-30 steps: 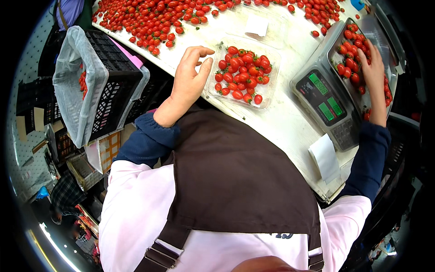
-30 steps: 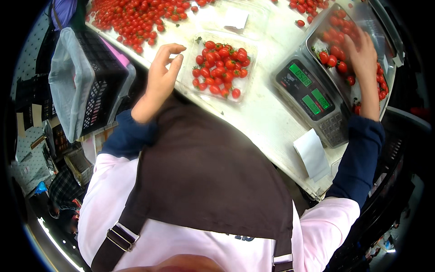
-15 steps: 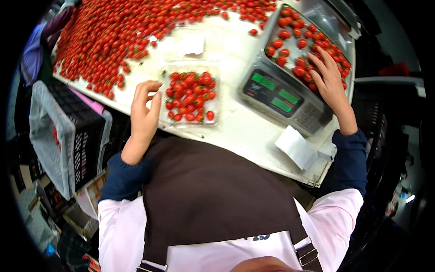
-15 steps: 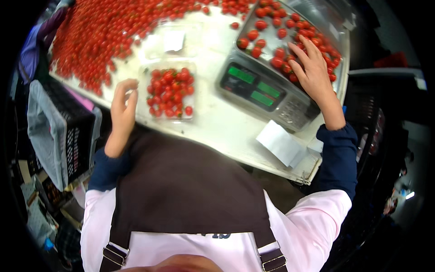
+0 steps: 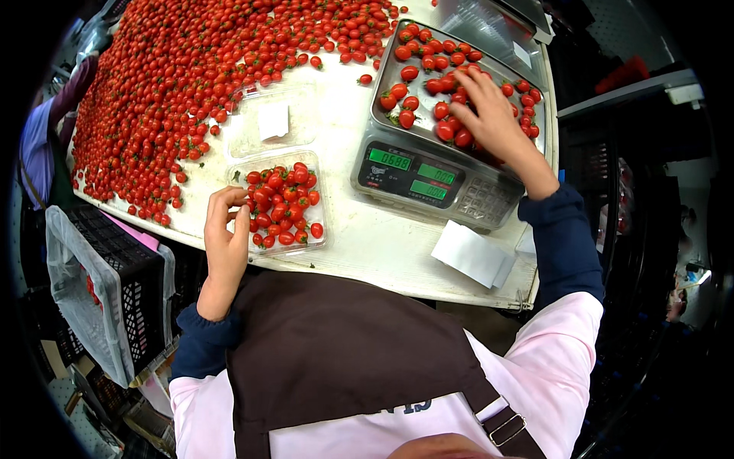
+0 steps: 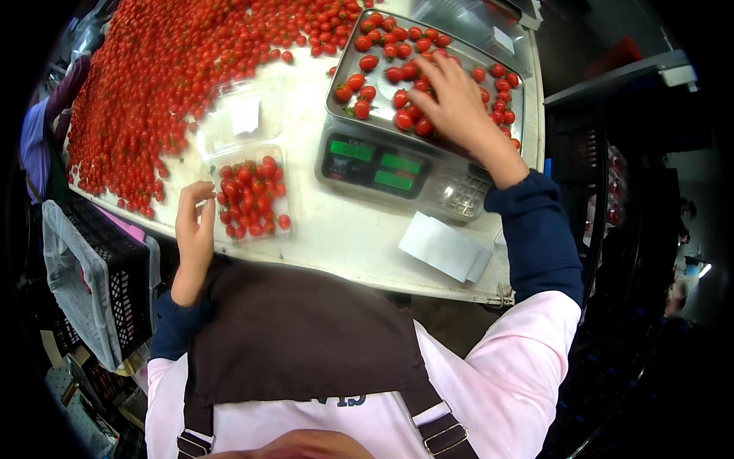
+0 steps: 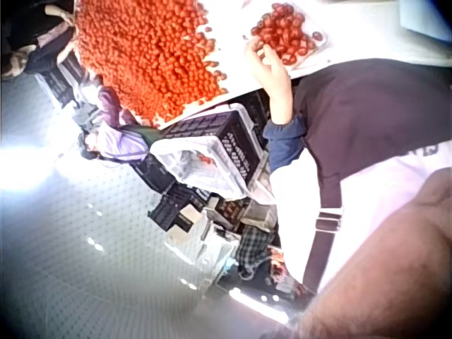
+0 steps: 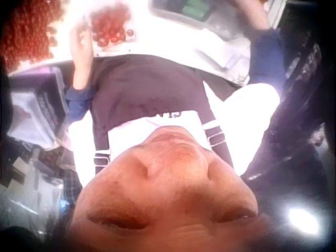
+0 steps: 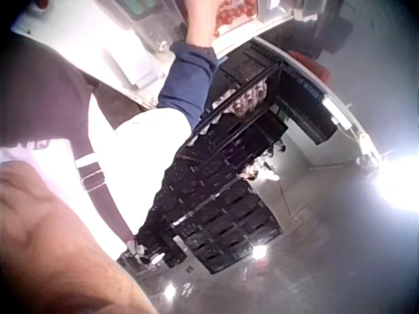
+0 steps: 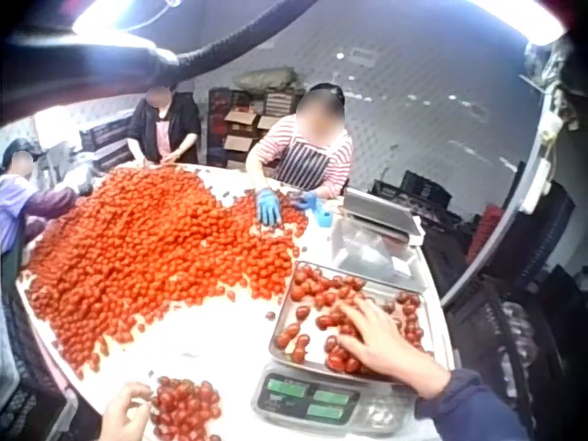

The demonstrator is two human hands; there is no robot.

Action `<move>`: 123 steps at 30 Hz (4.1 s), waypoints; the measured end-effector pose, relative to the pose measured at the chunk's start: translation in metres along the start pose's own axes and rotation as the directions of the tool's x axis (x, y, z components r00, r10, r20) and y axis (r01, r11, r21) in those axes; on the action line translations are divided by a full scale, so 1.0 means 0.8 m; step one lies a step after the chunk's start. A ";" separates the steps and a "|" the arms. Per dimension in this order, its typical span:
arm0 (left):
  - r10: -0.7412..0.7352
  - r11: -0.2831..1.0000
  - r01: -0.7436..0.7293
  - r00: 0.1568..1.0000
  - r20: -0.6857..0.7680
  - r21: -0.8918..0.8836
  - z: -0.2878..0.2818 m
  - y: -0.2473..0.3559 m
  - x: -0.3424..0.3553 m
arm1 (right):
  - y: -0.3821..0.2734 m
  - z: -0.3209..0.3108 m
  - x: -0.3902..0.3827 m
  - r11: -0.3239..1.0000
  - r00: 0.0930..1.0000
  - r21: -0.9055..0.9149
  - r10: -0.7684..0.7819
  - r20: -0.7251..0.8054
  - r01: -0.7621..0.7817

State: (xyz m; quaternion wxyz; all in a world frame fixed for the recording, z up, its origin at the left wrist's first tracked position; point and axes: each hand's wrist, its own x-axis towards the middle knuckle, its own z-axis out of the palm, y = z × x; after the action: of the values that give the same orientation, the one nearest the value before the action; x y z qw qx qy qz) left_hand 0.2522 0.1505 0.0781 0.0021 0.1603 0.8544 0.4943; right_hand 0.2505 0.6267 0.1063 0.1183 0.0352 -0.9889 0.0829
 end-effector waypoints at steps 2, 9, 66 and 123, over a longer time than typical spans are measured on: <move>0.018 1.000 -0.018 1.000 0.008 0.019 0.000 -0.001 0.001 | -0.022 -0.021 -0.015 0.996 0.990 0.004 -0.090 0.109 0.090; 0.057 0.998 -0.057 0.998 0.034 0.009 0.007 0.007 0.008 | 0.106 -0.033 -0.026 0.974 0.966 -0.074 0.202 -0.160 -0.215; 0.478 0.621 -0.683 0.719 0.504 0.385 0.228 0.171 0.197 | 0.006 -0.097 -0.119 0.919 0.900 -0.085 0.394 0.188 -0.385; -0.267 0.827 0.350 0.933 0.240 -0.440 0.022 -0.003 0.041 | -0.350 0.089 0.011 -0.220 0.875 0.883 0.170 0.453 -0.415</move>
State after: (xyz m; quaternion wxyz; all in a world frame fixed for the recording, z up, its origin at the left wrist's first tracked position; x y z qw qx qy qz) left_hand 0.2230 0.1732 0.0719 0.1935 0.0554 0.7179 0.6664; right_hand 0.2508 0.3384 0.0841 -0.0538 -0.1170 -0.5685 0.8125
